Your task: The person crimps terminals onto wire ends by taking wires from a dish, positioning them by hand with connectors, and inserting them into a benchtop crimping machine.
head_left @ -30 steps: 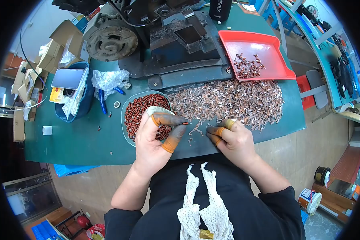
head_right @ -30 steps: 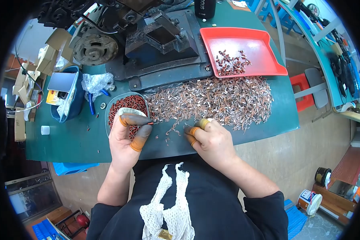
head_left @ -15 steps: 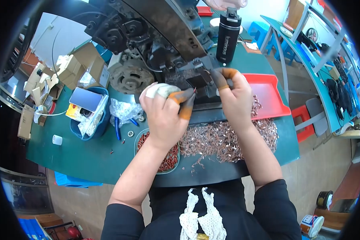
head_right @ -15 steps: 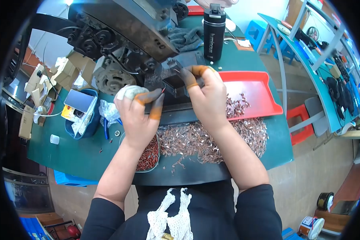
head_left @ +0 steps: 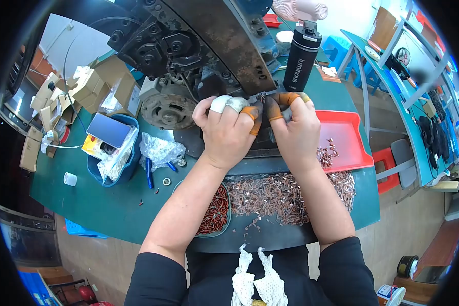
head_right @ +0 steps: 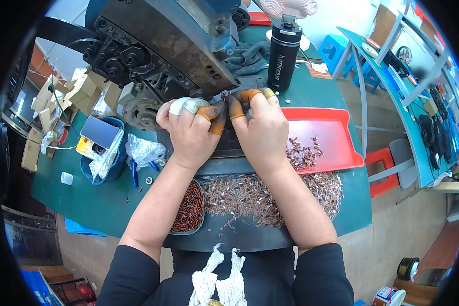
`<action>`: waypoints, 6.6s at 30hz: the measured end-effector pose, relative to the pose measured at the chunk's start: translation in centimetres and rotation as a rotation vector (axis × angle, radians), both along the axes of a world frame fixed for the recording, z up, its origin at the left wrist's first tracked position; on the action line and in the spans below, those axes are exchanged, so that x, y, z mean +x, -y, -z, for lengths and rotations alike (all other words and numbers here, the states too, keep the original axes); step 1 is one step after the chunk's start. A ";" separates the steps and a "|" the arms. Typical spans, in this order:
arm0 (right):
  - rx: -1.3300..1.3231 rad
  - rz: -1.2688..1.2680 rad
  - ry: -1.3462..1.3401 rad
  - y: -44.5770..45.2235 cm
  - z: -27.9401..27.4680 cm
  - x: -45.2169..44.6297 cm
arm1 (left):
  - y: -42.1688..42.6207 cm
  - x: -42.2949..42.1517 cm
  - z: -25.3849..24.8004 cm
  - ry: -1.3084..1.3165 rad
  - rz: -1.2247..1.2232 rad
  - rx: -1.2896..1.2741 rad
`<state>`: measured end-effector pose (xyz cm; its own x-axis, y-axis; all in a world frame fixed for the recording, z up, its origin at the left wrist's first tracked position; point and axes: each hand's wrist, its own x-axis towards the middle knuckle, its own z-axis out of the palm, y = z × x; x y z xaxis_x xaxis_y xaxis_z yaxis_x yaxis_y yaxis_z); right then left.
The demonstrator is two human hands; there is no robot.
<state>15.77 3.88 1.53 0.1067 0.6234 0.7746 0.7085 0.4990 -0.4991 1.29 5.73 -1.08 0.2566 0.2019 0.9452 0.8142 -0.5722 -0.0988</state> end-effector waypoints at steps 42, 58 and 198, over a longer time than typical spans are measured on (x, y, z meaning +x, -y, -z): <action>-0.256 -0.365 -0.098 3.1 -0.6 2.4 | 5.1 -1.1 -1.8 -0.004 0.040 -0.170; -0.492 -0.145 -0.022 10.2 3.4 5.4 | 13.5 -7.2 2.3 0.002 -0.184 -0.976; -0.683 -0.382 -0.712 -0.9 -3.2 1.2 | 0.3 -0.4 -0.7 0.048 0.141 -0.057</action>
<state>16.93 4.76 4.70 0.1030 0.9912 0.0827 -0.0034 0.0835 -0.9965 0.88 5.43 -0.37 0.2412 0.2209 0.9450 0.7284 -0.6847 -0.0259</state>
